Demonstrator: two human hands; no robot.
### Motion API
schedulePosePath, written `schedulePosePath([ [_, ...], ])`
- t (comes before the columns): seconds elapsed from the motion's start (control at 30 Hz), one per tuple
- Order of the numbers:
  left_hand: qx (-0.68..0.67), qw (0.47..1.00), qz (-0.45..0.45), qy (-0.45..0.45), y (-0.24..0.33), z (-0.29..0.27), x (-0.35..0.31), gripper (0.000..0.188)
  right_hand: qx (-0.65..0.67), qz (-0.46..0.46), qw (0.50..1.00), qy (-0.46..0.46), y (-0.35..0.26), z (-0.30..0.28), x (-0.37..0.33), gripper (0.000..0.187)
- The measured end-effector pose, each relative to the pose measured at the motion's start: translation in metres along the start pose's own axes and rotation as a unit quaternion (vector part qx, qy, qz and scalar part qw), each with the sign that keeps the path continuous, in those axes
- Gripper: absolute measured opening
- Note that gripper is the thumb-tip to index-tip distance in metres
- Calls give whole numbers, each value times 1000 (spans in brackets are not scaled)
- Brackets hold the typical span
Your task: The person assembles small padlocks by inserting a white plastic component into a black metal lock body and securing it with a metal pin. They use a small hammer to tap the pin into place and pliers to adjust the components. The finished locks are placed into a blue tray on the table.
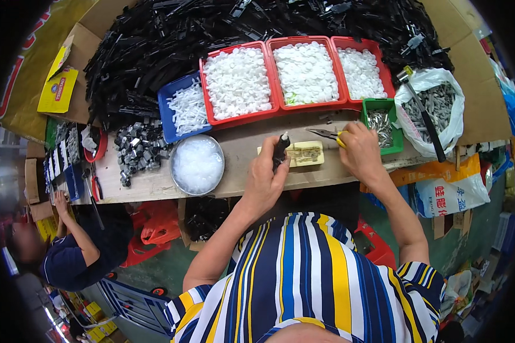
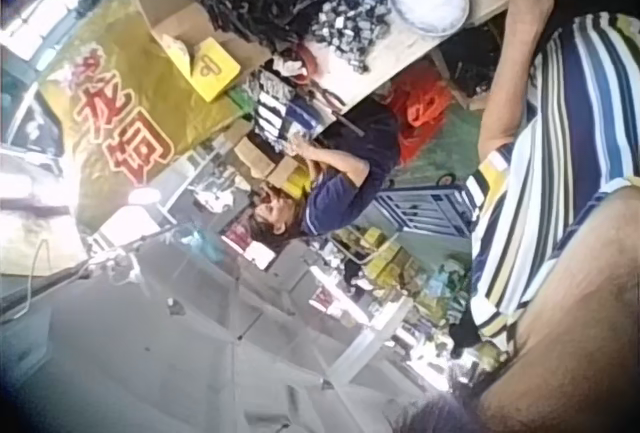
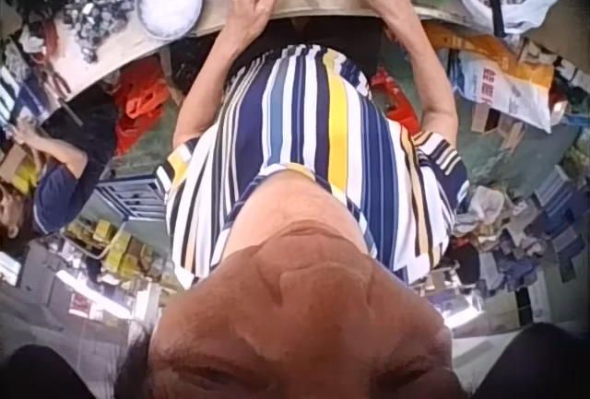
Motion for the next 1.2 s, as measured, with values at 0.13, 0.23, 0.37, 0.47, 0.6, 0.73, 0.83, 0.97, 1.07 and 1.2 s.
schedulePosePath([
  [0.13,51,998,39,20,-4,3,0,33,156,-18,988,4,-13,-13,-5,12],
  [0.23,66,997,46,14,-1,8,2,35,136,-55,989,37,-35,-29,-8,14],
  [0.37,108,991,73,20,8,12,2,36,88,-85,991,51,-47,-33,-7,12],
  [0.47,105,990,90,29,15,12,2,33,191,-58,980,-24,-40,-17,-6,7],
  [0.6,104,993,52,6,17,10,0,23,176,-89,980,-24,-46,-12,-8,9],
  [0.73,37,997,16,-59,11,10,-1,21,174,-98,979,-38,-50,-9,-14,10],
  [0.83,-31,989,-28,-144,3,12,-2,27,180,-99,978,-50,-51,-9,-19,11],
  [0.97,-129,963,-75,-223,-4,23,-7,29,181,-110,976,-48,-54,-14,-26,11],
  [1.07,-246,913,-144,-291,-7,34,-14,30,167,-107,978,-66,-51,-10,-31,11],
  [1.2,-443,787,-190,-385,-2,44,-28,37,178,-142,973,-45,-60,-19,-40,13],
])
Point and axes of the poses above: each hand's wrist, its own x-axis towards the middle knuckle, its own z-axis out of the palm, y = z × x, the point moved 8 cm from there along x, towards the middle knuckle, and after that the axes turned 6 degrees about -y, right-handed, at the moved point
